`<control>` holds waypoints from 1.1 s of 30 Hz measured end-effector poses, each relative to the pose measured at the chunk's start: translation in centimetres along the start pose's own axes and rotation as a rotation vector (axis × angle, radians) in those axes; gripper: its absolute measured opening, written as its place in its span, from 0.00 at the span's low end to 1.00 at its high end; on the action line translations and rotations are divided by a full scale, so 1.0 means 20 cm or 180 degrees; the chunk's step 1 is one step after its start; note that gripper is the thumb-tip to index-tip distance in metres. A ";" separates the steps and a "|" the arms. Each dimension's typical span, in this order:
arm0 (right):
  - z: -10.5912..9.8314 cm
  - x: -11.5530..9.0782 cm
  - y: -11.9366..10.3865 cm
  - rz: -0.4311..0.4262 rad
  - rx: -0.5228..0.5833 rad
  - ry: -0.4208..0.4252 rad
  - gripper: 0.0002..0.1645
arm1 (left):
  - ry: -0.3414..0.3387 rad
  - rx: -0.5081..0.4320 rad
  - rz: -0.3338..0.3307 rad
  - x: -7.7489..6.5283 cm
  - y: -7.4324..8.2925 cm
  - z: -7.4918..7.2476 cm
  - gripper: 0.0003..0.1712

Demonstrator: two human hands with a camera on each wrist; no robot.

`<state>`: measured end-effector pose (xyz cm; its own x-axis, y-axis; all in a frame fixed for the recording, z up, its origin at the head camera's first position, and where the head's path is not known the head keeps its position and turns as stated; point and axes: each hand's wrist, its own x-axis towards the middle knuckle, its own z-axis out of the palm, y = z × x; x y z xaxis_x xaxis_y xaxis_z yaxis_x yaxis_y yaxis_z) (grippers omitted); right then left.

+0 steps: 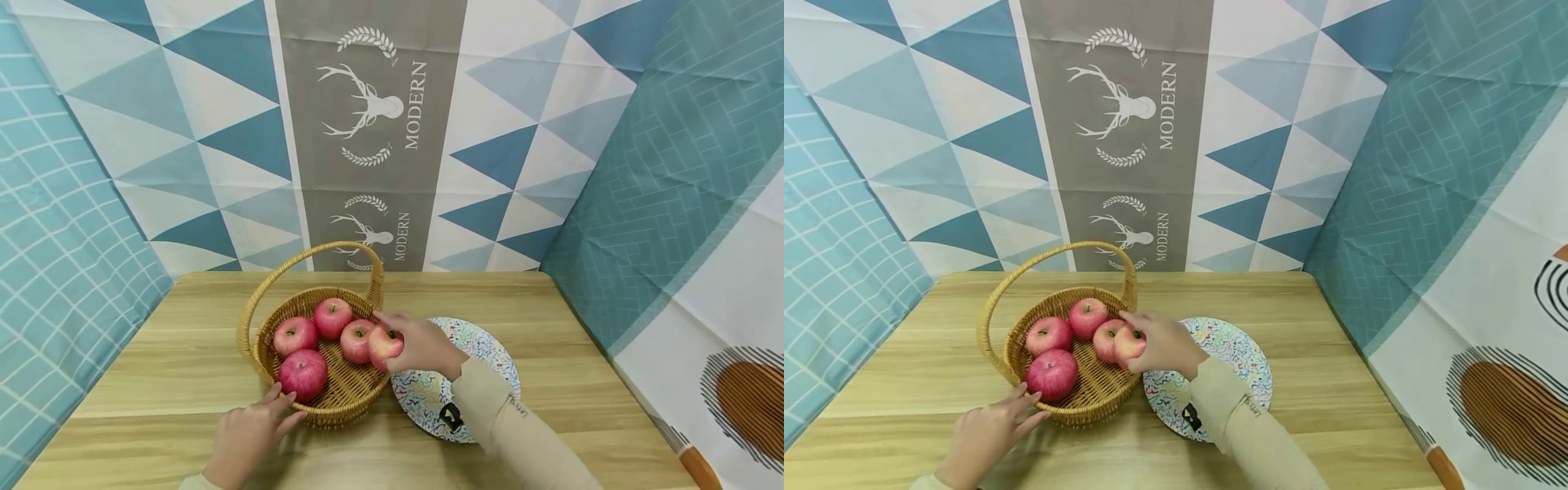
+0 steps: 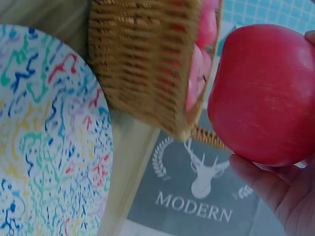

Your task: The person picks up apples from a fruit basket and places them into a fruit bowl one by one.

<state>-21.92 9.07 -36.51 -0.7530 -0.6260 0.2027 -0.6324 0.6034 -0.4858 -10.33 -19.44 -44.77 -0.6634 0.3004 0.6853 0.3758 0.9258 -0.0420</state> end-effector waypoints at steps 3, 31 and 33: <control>-0.03 -0.01 0.04 0.0097 0.0123 0.0104 0.50 | 0.0022 0.0018 0.0014 0.00 0.00 0.00 0.43; -0.14 -0.27 0.53 0.0631 -0.0419 0.0590 0.41 | 0.0132 0.0112 0.0062 0.01 0.00 0.01 0.45; -0.14 -0.30 0.55 0.0698 -0.0400 0.0588 0.41 | 0.0143 0.0115 0.0068 0.01 0.00 0.01 0.45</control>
<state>-24.94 20.88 -40.62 -0.8870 -0.3807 0.2614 -0.4600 0.7777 -0.4284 -10.61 -19.29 -44.85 -0.6255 0.3103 0.7158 0.3653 0.9272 -0.0828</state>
